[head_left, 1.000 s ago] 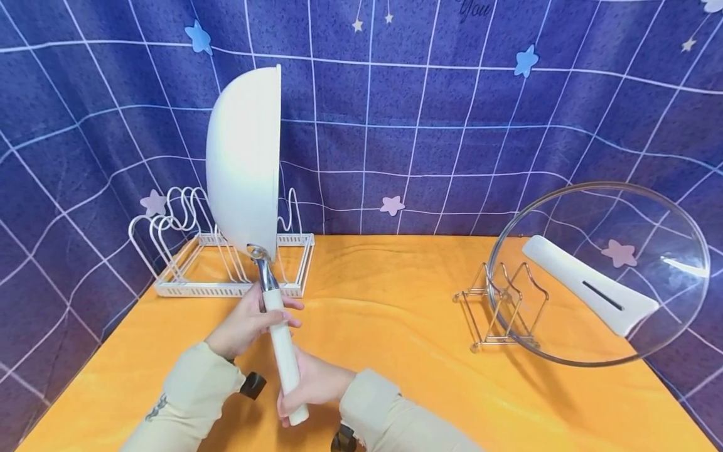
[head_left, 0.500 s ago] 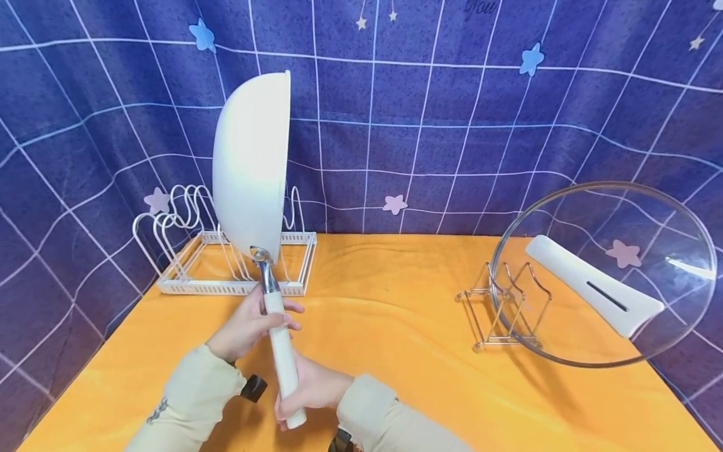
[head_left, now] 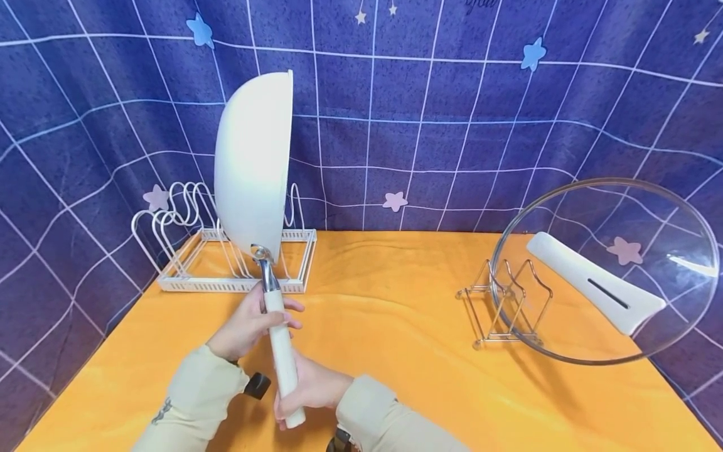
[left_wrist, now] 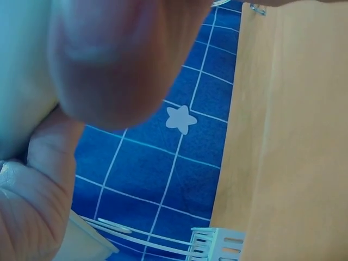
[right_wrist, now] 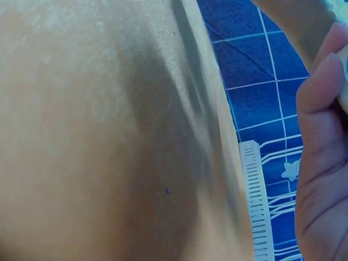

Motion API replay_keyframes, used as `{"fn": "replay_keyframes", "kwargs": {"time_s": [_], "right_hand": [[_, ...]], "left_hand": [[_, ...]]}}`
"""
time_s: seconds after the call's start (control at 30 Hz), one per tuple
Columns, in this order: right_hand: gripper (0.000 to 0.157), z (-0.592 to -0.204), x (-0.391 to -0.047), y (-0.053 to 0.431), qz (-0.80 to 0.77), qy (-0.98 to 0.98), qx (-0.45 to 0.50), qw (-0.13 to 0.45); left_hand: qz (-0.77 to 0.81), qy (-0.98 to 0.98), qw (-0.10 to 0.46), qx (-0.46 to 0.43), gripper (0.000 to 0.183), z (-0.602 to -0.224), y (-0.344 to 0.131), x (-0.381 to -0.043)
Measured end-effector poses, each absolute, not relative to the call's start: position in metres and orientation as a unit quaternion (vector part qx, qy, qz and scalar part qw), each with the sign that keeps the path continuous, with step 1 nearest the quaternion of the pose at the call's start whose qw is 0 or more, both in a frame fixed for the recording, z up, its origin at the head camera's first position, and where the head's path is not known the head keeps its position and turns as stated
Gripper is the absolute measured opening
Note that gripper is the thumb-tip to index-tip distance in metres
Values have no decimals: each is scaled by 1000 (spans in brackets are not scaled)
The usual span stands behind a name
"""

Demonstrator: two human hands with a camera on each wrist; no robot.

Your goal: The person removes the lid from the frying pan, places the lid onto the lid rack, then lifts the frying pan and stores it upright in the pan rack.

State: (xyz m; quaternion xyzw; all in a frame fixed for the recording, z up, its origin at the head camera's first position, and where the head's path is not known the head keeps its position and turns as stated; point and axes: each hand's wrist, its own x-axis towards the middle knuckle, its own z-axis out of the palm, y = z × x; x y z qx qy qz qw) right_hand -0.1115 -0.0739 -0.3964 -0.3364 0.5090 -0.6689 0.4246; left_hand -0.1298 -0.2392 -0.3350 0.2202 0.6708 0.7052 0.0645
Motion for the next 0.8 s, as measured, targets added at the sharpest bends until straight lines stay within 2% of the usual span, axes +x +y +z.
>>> {"fn": "replay_keyframes", "kwargs": {"time_s": [0.3, 0.8], "right_hand": [[78, -398, -110, -72, -672, 509, -335, 422], [90, -400, -109, -70, -672, 511, -336, 417]], "left_hand": [[704, 668, 66, 230, 41, -338, -240, -130], [725, 638, 85, 247, 43, -340, -240, -130]]}}
